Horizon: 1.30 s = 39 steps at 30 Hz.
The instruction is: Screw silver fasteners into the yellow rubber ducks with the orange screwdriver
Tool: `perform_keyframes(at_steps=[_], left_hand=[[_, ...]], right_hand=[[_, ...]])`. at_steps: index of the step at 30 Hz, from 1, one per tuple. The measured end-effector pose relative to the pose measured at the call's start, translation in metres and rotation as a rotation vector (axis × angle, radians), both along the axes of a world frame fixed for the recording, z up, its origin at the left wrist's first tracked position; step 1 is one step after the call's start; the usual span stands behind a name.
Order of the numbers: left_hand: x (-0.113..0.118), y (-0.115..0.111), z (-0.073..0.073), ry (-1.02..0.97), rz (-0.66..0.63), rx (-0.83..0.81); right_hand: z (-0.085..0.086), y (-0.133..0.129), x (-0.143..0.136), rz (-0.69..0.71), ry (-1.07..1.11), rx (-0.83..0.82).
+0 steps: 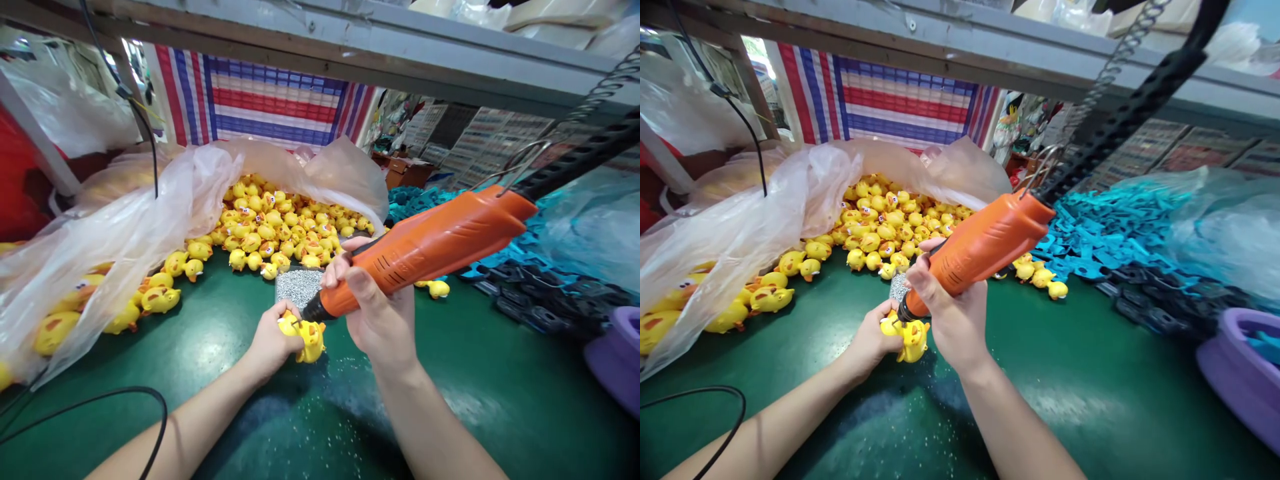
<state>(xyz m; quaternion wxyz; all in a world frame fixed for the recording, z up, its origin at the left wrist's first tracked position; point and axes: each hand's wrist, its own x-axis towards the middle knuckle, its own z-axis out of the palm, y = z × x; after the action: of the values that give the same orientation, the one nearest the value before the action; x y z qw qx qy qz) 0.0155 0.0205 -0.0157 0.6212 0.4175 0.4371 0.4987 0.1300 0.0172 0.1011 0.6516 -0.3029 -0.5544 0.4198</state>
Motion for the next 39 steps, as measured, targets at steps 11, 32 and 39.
perform_keyframes(at_steps=[11, 32, 39], left_hand=[[0.001, -0.01, 0.019, -0.095, -0.098, -0.062], [-0.014, -0.001, 0.033, 0.093, -0.022, -0.017], [-0.021, -0.001, 0.042, 0.057, 0.037, -0.004]], right_hand=[[-0.014, -0.002, -0.009, 0.035, -0.003, -0.018], [0.013, -0.011, -0.006, -0.008, 0.2, 0.079], [0.008, -0.015, -0.004, 0.015, 0.143, 0.071]])
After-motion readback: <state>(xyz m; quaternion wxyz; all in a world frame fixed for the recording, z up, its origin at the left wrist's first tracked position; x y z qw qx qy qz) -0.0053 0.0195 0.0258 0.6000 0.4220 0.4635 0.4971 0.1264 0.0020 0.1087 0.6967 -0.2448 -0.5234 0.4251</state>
